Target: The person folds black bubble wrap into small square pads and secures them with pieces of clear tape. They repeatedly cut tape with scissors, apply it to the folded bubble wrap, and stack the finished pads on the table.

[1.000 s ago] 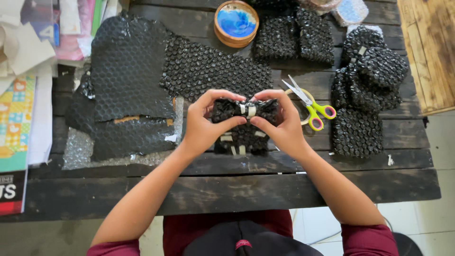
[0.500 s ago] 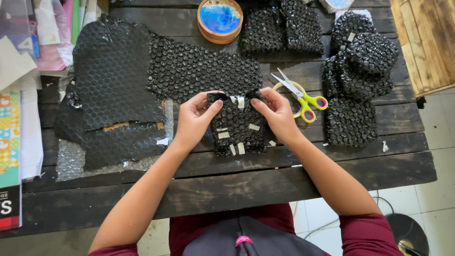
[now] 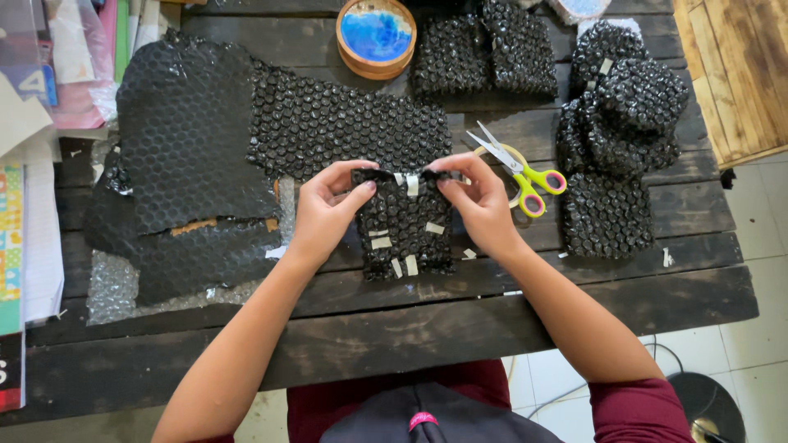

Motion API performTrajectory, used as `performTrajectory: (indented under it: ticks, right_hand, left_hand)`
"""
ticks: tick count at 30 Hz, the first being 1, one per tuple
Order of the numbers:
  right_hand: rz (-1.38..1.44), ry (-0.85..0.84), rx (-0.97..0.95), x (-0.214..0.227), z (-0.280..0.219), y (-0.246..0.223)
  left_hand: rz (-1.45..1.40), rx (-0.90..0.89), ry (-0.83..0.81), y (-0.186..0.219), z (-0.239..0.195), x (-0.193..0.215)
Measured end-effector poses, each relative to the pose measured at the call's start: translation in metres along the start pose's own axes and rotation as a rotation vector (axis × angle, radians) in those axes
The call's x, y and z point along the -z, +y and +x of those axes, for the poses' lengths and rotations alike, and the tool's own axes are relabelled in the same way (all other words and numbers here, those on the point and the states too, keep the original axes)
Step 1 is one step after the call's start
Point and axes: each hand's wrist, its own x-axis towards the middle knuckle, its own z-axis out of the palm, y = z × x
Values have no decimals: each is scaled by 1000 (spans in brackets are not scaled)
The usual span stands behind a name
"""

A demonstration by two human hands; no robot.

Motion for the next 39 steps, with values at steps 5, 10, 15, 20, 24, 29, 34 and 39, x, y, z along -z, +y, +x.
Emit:
performTrajectory:
  ticks: [5, 10, 15, 20, 24, 29, 34, 39]
  right_hand:
    - [-7, 40, -7, 0, -2, -3]
    - [11, 24, 5, 1, -1, 0]
    - [53, -38, 11, 9, 1, 3]
    - [-242, 31, 248, -4, 1, -18]
    - [-790, 109, 668, 25, 16, -46]
    - [-1143, 114, 169, 89, 6, -62]
    - [-1342, -75, -473, 94, -3, -85]
    - [-1588, -73, -465, 102, -3, -45]
  left_hand:
    - [-94, 158, 32, 19, -8, -4]
    - [-130, 133, -54, 18, -6, -2]
    - [-82, 0, -166, 14, -3, 7]
    - [13, 8, -131, 6, -3, 5]
    - [391, -255, -52, 14, -11, 1]
    - [676, -509, 45, 9, -11, -3]
    - [691, -478, 123, 5, -9, -3]
    - [680, -519, 98, -1, -6, 0]
